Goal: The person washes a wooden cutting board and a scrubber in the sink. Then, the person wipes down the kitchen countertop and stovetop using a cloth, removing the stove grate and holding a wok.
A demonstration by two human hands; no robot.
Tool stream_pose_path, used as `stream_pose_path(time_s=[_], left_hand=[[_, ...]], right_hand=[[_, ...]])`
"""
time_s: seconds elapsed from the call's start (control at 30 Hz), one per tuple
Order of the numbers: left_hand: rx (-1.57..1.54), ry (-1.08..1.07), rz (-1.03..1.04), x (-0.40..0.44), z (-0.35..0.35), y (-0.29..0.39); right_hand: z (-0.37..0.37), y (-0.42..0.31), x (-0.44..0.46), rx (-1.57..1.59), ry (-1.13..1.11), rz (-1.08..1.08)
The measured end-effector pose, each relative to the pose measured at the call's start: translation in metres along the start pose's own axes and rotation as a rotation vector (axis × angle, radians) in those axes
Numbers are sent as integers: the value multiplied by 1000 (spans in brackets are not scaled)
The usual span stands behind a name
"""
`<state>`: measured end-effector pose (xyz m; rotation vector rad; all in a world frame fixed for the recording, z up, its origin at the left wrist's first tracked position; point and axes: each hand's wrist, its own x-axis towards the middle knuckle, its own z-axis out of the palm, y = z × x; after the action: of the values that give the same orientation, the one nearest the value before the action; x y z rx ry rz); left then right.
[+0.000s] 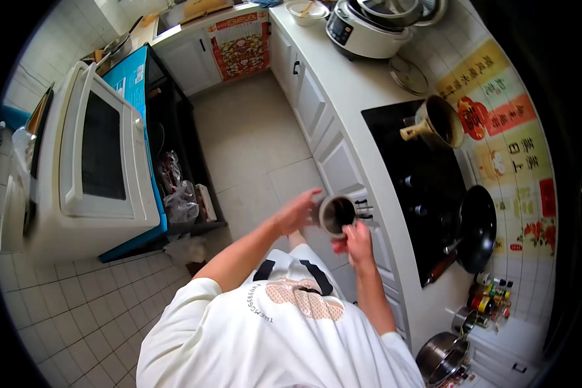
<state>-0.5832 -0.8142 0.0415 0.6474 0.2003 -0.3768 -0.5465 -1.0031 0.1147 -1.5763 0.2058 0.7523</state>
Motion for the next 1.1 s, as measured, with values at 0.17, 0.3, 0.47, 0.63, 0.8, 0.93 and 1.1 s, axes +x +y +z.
stream_pose_path(time_s=[0.17,0.3,0.47,0.63,0.8,0.93,1.1], left_hand=[[-84,100,163,20,-35,115],[-129,227,316,26,-64,192],[-151,295,517,35,-114,274],[-208,296,677,63,-175,357],[-201,294,704,93,-228,458],[-178,358,663,104,-252,533],[-191,371,714,137,-301,611]], right_hand=[[86,-98,113,-157,-269,11],[154,-167,182,-293,-439,-4],[234,-224,255,-522,-569,-54],[307,-274,336,-786,-478,-645],[390,-329,409,-693,-584,-822],[434,-372,446,-691,-501,-938],[477,-419,504,-693,-452,-1075]])
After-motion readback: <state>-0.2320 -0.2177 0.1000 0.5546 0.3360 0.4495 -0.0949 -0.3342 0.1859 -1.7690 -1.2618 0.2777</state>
